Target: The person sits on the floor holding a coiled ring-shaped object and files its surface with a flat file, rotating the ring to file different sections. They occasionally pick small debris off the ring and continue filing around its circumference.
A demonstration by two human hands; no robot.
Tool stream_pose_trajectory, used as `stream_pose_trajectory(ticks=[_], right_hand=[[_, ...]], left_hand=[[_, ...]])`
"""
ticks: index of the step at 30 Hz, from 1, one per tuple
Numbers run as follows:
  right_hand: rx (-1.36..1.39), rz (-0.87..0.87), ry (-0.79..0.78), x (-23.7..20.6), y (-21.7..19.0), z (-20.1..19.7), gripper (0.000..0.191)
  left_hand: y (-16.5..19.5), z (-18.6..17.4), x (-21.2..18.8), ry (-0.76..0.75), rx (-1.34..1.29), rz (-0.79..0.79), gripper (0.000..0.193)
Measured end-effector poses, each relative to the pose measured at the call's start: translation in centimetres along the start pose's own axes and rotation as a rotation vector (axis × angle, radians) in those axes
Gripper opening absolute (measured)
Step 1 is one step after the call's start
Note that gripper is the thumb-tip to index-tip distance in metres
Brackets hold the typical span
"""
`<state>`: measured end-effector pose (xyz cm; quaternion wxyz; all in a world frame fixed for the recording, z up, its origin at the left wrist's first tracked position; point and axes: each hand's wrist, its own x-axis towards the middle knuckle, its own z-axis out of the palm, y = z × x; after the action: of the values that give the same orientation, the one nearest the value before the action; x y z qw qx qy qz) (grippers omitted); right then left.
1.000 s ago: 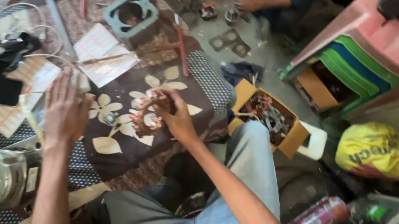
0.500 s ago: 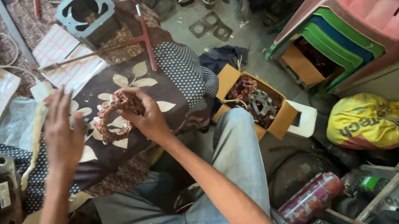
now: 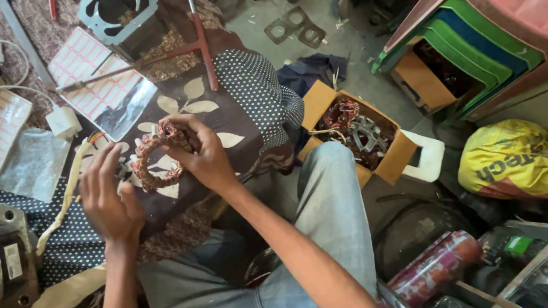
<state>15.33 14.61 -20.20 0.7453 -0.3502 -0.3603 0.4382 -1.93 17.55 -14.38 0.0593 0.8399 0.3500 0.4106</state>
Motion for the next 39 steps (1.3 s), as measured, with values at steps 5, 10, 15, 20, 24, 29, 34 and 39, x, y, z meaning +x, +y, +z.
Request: stream_pose_trajectory(ticks=[5,10,15,20,24,29,34,39], right_hand=[[0.011,0.002,-0.01,0.3,-0.1,0.3,0.044],[-0.03,-0.042,-0.044,0.5,-0.6,0.5,0.041],[-0.074,-0.053,-0.054,0.4,-1.1,0.6,0.039],[0.007,-0.035,-0.066,0.5,-0.9,0.9,0.038],[0.017,-0.065,-0.063,0.6,-0.9,0.9,0.039],[-0.04,-0.053,-0.069,0.6,-1.2,0.9,0.038],[0.001,-0.039,-0.075,0.7,-1.3,0.8,0.04],[-0.254,-0.103,-0.03,0.5,-1.5,0.6,0.041]], left_hand=[[-1.5,-0.5,-2.1,0.178,0.319,-0.081,0.013],[-3.4,-4.4,-4.4,0.027,0.654,-0.002,0.017],[-3.8,-9.8,-4.7,-0.266,1.127,0.071,0.038],[-3.9,-11.8,-1.6,-0.502,1.34,0.137,0.077],[-4.5,-11.8,-0.1,-0.428,1.16,0.164,0.078],[-7.9,-9.8,-0.3,-0.422,1.318,0.057,0.07],[-11.1,-8.5,-0.5,-0.397,1.383,0.038,0.055],[-11.5,-7.8,-0.9,-0.323,1.478,0.108,0.033]])
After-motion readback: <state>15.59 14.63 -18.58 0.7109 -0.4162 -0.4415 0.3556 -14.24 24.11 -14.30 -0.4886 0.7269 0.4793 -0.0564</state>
